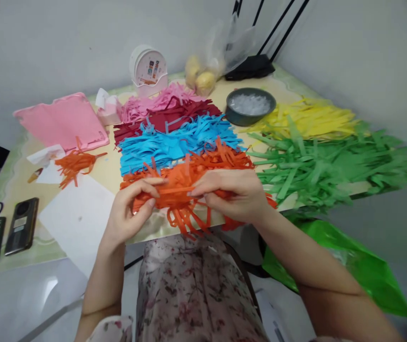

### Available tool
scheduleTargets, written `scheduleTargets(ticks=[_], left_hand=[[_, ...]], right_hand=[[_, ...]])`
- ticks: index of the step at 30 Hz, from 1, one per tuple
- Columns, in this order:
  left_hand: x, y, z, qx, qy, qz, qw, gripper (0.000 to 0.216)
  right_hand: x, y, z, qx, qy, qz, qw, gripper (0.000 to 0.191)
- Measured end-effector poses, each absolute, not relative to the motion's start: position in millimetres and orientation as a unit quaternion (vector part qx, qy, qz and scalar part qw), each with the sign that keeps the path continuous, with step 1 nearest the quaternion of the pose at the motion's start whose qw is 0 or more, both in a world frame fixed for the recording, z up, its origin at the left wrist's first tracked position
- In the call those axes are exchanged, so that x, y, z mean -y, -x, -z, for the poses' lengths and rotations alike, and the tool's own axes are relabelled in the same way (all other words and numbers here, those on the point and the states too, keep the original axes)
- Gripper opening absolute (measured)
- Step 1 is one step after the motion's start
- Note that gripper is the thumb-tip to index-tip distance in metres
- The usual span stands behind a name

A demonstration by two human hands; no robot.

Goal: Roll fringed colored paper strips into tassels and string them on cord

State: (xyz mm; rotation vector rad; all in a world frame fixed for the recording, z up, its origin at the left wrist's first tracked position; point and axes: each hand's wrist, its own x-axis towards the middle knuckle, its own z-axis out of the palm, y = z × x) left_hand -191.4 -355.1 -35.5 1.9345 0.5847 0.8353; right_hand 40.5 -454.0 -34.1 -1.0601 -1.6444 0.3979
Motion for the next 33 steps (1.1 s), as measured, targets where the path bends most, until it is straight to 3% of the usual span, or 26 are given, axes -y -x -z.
scheduleTargets(ticks=[3, 9, 15, 17, 21, 24, 29, 33], left_hand=[[354, 189, 19, -0.209, -0.867, -0.326, 0.314, 0.015], [349, 177, 11, -0.159, -0.909, -0.212, 0.322, 0.015], [346, 178, 34, -0.158, -0.935, -0.309, 0.077, 0.015], [345, 178, 44, -0.124, -0.926, -0.353, 0.038, 0.02], [340, 180, 59, -0.104, -0.92, -0.378, 0.024, 0.024], [336, 183, 67, -0.126, -0.908, -0.4, 0.0, 0.023], [340, 169, 74, -0.178, -0.848, -0.497, 0.04, 0.017], [355, 144, 70, -0.252, -0.745, -0.583, 0.205, 0.01]], right_hand=[[454, -43, 26, 0.752, 0.44, -0.143, 0.469, 0.025], [455, -47, 26, 0.816, 0.402, -0.109, 0.401, 0.024], [453, -60, 0, 0.737, 0.473, -0.279, 0.395, 0.038], [443, -60, -3, 0.697, 0.493, -0.34, 0.395, 0.031], [420, -53, 13, 0.653, 0.43, -0.512, 0.356, 0.025], [416, -45, 28, 0.575, 0.401, -0.593, 0.397, 0.024], [421, -27, 35, 0.516, 0.401, -0.58, 0.486, 0.021], [413, -20, 34, 0.548, 0.369, -0.5, 0.56, 0.014]])
